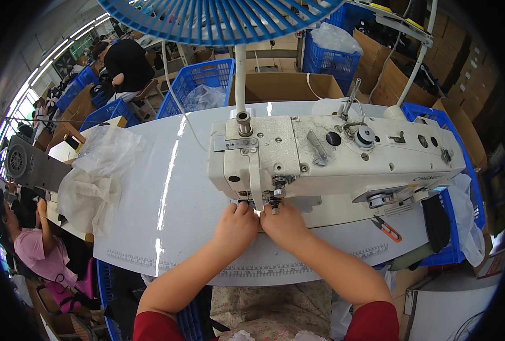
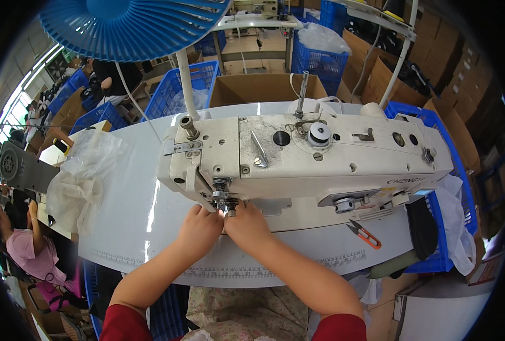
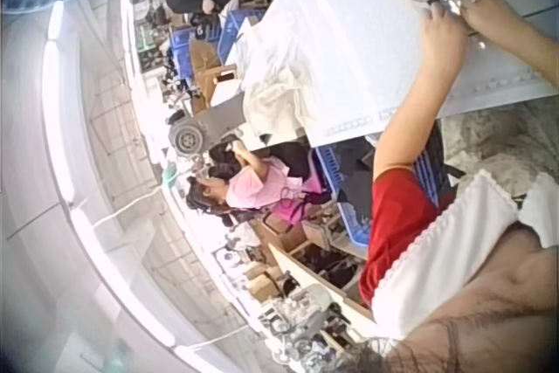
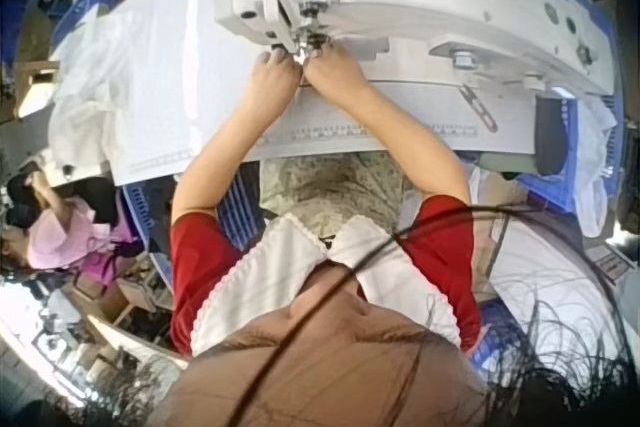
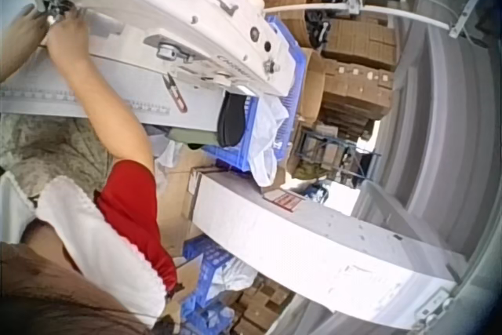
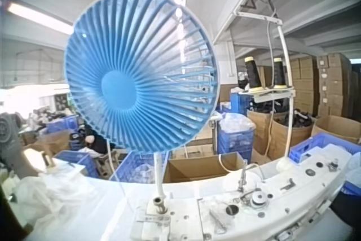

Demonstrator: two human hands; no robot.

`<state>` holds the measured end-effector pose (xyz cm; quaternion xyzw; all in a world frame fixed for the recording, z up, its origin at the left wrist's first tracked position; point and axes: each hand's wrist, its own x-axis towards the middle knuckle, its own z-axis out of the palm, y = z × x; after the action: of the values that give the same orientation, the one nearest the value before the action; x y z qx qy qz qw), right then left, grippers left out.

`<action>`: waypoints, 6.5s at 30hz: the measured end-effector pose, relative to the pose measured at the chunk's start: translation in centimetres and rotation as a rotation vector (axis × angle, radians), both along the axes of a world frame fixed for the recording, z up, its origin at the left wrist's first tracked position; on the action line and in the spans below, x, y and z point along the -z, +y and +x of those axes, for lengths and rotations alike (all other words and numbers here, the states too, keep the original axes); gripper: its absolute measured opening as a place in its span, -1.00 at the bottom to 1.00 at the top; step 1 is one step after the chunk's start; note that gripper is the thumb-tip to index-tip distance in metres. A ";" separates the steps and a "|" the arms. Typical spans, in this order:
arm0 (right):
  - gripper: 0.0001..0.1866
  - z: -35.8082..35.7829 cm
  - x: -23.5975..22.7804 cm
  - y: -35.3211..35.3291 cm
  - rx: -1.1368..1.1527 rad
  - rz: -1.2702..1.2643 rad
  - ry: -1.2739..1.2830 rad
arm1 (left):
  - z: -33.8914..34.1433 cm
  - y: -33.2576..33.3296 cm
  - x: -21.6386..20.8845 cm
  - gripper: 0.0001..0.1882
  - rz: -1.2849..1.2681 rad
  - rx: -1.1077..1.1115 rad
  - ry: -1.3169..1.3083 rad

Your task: The person sews pieces of black fabric together using an industrial sewing machine, then trims the thread with thread snips.

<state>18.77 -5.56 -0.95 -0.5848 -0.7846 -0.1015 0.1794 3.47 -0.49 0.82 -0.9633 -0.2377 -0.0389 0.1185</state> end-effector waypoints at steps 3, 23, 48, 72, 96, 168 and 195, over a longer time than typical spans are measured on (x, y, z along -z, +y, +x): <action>-0.91 -0.4 0.0 0.3 0.009 -0.017 0.020 | 0.1 0.5 0.9 -0.96 0.089 0.050 -0.155; -0.95 2.9 -1.1 -0.7 -0.176 -0.052 -0.160 | -1.4 0.2 -0.6 -0.95 0.076 0.168 -0.089; -0.86 1.9 -0.2 0.1 -0.115 0.047 -0.221 | -0.9 2.4 1.1 -0.86 -0.040 0.128 -0.169; -0.93 2.7 1.4 1.4 -0.052 -0.062 0.023 | -0.7 3.1 0.2 -0.87 -0.055 0.110 -0.098; -0.69 2.2 1.1 1.4 0.019 -0.059 0.169 | -0.2 4.2 1.1 -0.86 -0.004 0.054 -0.029; -0.81 -2.5 -0.8 -0.6 0.228 -0.217 0.492 | -4.8 4.0 1.1 -0.79 0.165 -0.173 -0.182; -0.85 -4.6 0.0 1.5 0.299 -0.120 0.278 | -4.3 3.8 0.8 -0.67 0.118 -0.181 -0.120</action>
<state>14.12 -4.04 -0.97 -0.7128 -0.6613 0.0018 0.2338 -0.83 3.30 0.02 -0.9252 -0.3276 -0.0996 0.1635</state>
